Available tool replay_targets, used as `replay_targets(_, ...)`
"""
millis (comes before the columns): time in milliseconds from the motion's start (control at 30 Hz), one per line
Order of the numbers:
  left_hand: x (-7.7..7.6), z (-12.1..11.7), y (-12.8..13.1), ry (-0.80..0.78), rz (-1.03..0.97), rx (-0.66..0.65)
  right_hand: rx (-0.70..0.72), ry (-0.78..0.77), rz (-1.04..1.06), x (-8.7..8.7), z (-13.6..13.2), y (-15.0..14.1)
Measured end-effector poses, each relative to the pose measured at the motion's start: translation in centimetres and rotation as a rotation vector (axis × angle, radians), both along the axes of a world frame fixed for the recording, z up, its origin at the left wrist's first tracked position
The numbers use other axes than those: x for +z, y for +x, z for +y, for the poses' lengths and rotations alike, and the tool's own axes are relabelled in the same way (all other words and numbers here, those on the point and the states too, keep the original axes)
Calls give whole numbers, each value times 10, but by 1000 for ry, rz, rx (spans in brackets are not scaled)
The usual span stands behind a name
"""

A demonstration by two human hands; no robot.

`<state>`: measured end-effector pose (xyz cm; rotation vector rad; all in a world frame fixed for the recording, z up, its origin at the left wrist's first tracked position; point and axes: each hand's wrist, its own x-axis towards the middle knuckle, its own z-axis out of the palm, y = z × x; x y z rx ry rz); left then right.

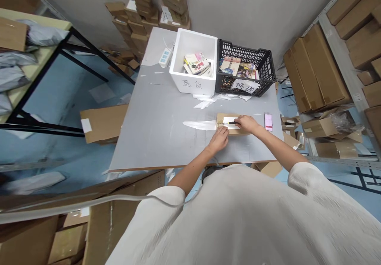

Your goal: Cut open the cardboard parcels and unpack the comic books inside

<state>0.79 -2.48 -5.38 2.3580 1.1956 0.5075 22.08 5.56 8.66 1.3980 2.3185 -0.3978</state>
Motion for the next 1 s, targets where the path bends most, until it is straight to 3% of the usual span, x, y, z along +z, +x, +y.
replay_targets(367, 3, 0, 2, 9, 14, 25, -14, 4, -10, -2, -4, -5)
replay_targets(800, 4, 1, 8, 26, 61, 72, -26, -41, -83, 15, -4, 10)
replay_targets(1000, 15, 1, 12, 4, 128, 89, -58, -42, -103, 13, -8, 40)
